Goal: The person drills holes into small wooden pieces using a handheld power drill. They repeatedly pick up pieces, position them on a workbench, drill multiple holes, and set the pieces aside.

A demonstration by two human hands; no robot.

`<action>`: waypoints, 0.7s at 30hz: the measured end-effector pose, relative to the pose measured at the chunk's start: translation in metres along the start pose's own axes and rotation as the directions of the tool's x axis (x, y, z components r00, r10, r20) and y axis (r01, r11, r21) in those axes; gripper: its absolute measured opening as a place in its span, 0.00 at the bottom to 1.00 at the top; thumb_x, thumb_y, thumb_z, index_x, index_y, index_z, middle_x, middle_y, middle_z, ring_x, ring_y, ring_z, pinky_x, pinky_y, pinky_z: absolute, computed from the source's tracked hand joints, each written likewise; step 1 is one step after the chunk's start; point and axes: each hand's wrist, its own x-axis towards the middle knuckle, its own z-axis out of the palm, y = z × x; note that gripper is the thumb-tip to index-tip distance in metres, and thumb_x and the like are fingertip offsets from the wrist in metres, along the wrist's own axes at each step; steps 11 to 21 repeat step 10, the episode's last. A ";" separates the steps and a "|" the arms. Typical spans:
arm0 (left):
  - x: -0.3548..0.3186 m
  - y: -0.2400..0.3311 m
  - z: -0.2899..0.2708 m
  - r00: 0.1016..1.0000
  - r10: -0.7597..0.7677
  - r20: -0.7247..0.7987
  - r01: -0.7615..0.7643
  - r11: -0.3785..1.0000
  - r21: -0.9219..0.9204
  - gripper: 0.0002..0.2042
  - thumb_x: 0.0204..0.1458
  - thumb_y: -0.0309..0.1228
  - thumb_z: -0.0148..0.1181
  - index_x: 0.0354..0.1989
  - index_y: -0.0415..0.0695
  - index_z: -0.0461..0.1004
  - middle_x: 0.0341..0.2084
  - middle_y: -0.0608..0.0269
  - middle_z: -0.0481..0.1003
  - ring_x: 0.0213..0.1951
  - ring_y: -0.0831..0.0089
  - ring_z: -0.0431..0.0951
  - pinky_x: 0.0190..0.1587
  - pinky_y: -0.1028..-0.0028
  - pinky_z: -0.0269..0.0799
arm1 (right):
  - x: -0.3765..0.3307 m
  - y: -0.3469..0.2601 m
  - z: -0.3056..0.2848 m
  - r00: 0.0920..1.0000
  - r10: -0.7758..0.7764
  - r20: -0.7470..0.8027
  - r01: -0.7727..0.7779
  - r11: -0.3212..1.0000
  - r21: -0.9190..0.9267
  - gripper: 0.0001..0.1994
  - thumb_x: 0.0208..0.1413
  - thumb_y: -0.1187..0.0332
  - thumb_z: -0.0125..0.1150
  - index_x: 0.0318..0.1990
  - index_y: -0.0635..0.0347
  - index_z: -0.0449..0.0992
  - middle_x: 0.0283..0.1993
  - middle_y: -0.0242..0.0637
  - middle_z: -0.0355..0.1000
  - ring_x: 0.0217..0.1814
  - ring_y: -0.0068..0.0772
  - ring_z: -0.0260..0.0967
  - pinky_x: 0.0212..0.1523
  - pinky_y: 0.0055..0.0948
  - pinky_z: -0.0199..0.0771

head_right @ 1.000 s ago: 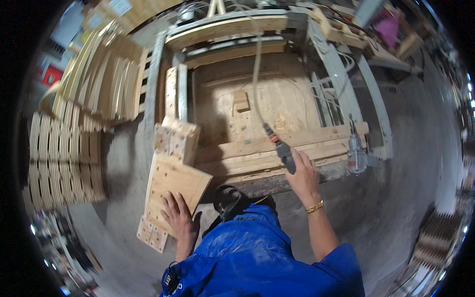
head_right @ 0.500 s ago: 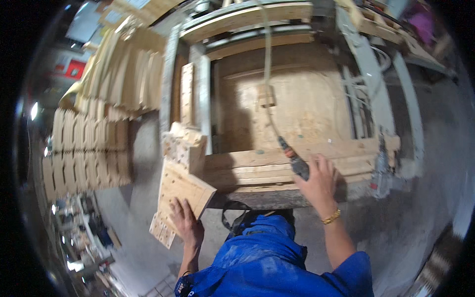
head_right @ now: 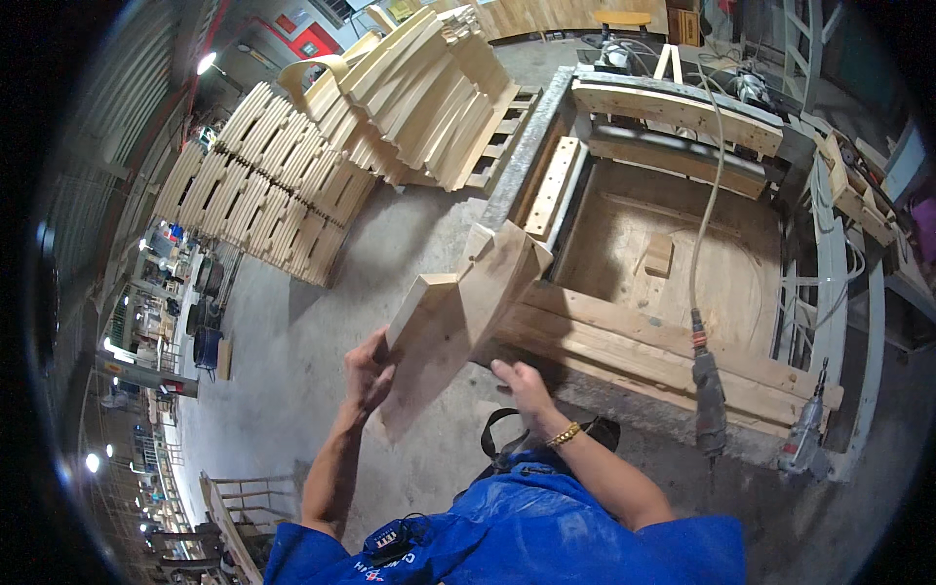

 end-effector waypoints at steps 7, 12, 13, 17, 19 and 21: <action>-0.123 -0.098 -0.016 0.973 -0.202 -0.112 0.134 0.890 -0.437 0.23 0.35 0.19 0.47 0.46 0.34 0.71 0.30 0.59 0.77 0.34 0.81 0.72 0.38 0.81 0.67 | -0.018 0.103 0.119 0.997 0.052 0.065 -0.067 0.967 0.245 0.35 0.51 0.49 0.58 0.62 0.54 0.52 0.56 0.35 0.63 0.56 0.33 0.59 0.53 0.38 0.59; -0.164 -0.154 -0.023 0.951 -0.237 -0.200 0.146 0.912 -0.384 0.24 0.35 0.19 0.48 0.47 0.40 0.72 0.28 0.59 0.76 0.33 0.81 0.72 0.38 0.82 0.67 | 0.004 0.139 0.164 0.970 0.087 0.225 -0.155 0.940 0.304 0.47 0.45 0.45 0.63 0.66 0.48 0.41 0.60 0.36 0.59 0.59 0.36 0.57 0.58 0.45 0.54; -0.164 -0.154 -0.023 0.951 -0.237 -0.200 0.146 0.912 -0.384 0.24 0.35 0.19 0.48 0.47 0.40 0.72 0.28 0.59 0.76 0.33 0.81 0.72 0.38 0.82 0.67 | 0.004 0.139 0.164 0.970 0.087 0.225 -0.155 0.940 0.304 0.47 0.45 0.45 0.63 0.66 0.48 0.41 0.60 0.36 0.59 0.59 0.36 0.57 0.58 0.45 0.54; -0.164 -0.154 -0.023 0.951 -0.237 -0.200 0.146 0.912 -0.384 0.24 0.35 0.19 0.48 0.47 0.40 0.72 0.28 0.59 0.76 0.33 0.81 0.72 0.38 0.82 0.67 | 0.004 0.139 0.164 0.970 0.087 0.225 -0.155 0.940 0.304 0.47 0.45 0.45 0.63 0.66 0.48 0.41 0.60 0.36 0.59 0.59 0.36 0.57 0.58 0.45 0.54; -0.164 -0.154 -0.023 0.951 -0.237 -0.200 0.146 0.912 -0.384 0.24 0.35 0.19 0.48 0.47 0.40 0.72 0.28 0.59 0.76 0.33 0.81 0.72 0.38 0.82 0.67 | 0.004 0.139 0.164 0.970 0.087 0.225 -0.155 0.940 0.304 0.47 0.45 0.45 0.63 0.66 0.48 0.41 0.60 0.36 0.59 0.59 0.36 0.57 0.58 0.45 0.54; -0.164 -0.154 -0.023 0.951 -0.237 -0.200 0.146 0.912 -0.384 0.24 0.35 0.19 0.48 0.47 0.40 0.72 0.28 0.59 0.76 0.33 0.81 0.72 0.38 0.82 0.67 | 0.004 0.139 0.164 0.970 0.087 0.225 -0.155 0.940 0.304 0.47 0.45 0.45 0.63 0.66 0.48 0.41 0.60 0.36 0.59 0.59 0.36 0.57 0.58 0.45 0.54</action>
